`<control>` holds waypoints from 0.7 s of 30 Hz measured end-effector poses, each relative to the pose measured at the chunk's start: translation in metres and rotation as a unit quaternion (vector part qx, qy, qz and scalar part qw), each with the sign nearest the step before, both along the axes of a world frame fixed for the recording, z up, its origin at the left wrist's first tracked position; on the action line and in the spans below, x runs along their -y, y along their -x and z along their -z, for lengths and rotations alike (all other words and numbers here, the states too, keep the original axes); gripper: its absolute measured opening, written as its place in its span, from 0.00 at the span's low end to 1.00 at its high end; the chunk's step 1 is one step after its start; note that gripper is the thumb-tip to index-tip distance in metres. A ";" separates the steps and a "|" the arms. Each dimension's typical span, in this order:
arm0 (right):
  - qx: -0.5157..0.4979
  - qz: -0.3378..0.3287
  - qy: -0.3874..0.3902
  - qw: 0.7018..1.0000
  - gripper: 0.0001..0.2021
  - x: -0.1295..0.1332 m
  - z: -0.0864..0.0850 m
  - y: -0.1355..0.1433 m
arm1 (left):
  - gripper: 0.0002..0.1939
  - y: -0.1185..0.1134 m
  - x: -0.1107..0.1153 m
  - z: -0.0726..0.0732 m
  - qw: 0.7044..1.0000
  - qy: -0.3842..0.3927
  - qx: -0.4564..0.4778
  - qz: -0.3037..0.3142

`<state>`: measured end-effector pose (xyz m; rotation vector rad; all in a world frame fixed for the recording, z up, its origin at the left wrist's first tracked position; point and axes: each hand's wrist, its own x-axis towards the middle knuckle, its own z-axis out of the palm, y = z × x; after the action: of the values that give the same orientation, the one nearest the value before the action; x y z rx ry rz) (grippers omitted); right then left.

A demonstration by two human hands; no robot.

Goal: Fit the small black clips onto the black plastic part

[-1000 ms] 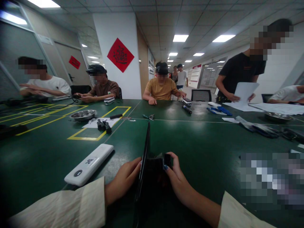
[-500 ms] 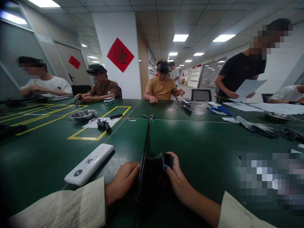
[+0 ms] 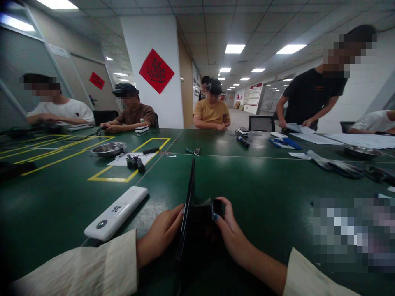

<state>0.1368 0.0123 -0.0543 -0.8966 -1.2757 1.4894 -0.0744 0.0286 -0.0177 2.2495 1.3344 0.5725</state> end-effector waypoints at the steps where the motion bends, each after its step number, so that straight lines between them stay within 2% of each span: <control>1: -0.001 -0.001 0.001 1.000 0.25 0.000 0.001 0.000 | 0.23 0.000 0.000 0.000 1.000 0.001 -0.001 0.001; 5: 0.001 -0.002 0.004 1.000 0.25 -0.001 0.003 -0.001 | 0.28 0.002 0.000 0.002 0.999 -0.014 -0.031 -0.002; 11: -0.003 -0.010 -0.003 1.000 0.25 -0.001 0.001 -0.001 | 0.28 0.001 0.000 0.003 1.000 -0.011 -0.029 -0.003; 16: -0.004 -0.005 0.002 1.000 0.24 -0.001 0.001 -0.001 | 0.23 0.000 0.000 0.002 1.000 0.006 0.016 0.012; 21: -0.006 -0.001 -0.004 1.000 0.24 -0.002 0.003 -0.001 | 0.18 0.000 0.002 -0.002 1.000 0.012 0.020 -0.001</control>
<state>0.1375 0.0140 -0.0573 -0.8796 -1.2729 1.4894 -0.0740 0.0267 -0.0154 2.2060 1.3159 0.5956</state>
